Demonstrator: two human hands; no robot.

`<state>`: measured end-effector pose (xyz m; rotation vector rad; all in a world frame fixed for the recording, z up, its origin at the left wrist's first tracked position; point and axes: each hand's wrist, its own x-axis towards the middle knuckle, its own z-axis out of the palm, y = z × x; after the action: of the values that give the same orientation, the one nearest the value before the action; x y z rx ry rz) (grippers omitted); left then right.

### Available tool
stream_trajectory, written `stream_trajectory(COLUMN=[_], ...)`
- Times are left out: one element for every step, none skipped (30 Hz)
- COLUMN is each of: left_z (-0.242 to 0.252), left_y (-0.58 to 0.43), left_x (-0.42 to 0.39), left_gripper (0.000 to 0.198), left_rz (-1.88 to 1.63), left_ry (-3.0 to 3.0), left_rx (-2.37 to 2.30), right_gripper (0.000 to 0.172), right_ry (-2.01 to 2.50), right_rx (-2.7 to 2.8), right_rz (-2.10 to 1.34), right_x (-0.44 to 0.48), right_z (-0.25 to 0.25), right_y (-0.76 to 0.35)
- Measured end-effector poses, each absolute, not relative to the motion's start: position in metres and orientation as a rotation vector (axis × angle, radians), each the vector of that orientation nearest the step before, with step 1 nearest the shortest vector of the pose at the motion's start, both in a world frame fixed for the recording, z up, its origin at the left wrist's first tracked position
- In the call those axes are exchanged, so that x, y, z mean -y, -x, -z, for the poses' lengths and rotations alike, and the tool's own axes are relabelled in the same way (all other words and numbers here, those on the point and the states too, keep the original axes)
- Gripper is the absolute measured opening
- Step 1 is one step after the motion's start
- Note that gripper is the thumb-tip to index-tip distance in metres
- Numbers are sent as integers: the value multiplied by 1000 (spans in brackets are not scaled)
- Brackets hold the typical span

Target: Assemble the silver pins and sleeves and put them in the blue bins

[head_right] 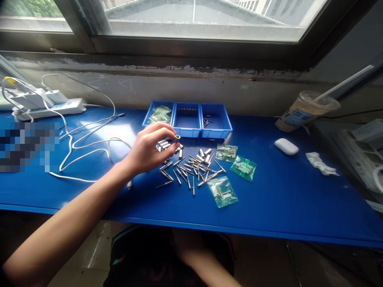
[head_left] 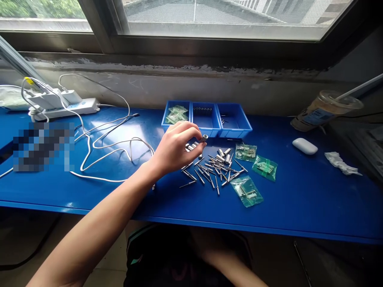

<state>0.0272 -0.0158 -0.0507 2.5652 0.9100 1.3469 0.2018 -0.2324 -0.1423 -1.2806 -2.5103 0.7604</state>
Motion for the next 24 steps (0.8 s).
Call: stream_trajectory(left_z=[51,50,50,50,49,49,49,49,49,49,49,49,49,49,49,50,50,50,50,50,50,50,50,51], left_y=[-27,-28,-28,-29,-29,-29,-29,-29,-29,-29,-29,-28,-28,-28,-27,-27,-26,-26,-26,-27,-27,-28,-29,-30], left_x=[16,16,16,17,17,18,18,18,18,18,18,18,17,17,16,16,16,16,17,17,17,18,19,19], left_gripper=[5,5,5,5,5,6,6,7,7,7,6,6,6,6,6,7,9,10,11,12,13,13,13,12], left_rz=[-1349,-1353,-1359,-1366,-1375,-1382,-1391,-1399,-1406,-1409,-1414,-1419,-1424,-1427,-1427,-1423,-1412,-1398,-1390,-1385,-1383,-1380,-1375,-1369], left_ry=[-2565,-2564,-2563,-2560,-2558,-2556,-2555,-2555,-2553,-2551,-2551,-2549,-2548,-2547,-2545,-2543,-2542,-2542,-2544,-2548,-2554,-2564,-2575,-2584], left_rx=[-903,-898,-893,-888,-883,-881,-880,-880,-881,-885,-890,-899,-910,-921,-932,-938,-938,-936,-931,-926,-922,-919,-918,-923], right_gripper=[45,45,39,29,16,10,15,18,20,19,20,22,30,36,35,32,29,28,28,27,27,27,27,26], right_ry=[1300,1277,1187,1067,944,831,884,900,956,1003,935,892,913,940,931,909,887,881,882,889,900,907,908,901], right_rx=[2565,2616,2644,2640,2585,2481,2391,2203,2092,2027,1881,1935,2007,2055,2058,1996,1926,1870,1841,1826,1826,1833,1842,1852], right_rz=[-833,-915,-994,-1037,-997,-933,-766,-534,-358,-252,-80,-71,-115,-135,-179,-236,-302,-354,-398,-437,-472,-507,-543,-581], right_x=[229,227,226,225,221,215,205,189,170,147,122,96,71,50,32,19,11,8,7,9,12,15,17,19], right_z=[142,135,119,97,70,41,13,-12,-30,-43,-48,-47,-41,-31,-20,-8,3,12,20,25,28,30,31,32], right_y=[-205,-209,-215,-221,-228,-234,-241,-246,-249,-251,-251,-249,-245,-241,-237,-233,-230,-228,-227,-226,-227,-228,-229,-230])
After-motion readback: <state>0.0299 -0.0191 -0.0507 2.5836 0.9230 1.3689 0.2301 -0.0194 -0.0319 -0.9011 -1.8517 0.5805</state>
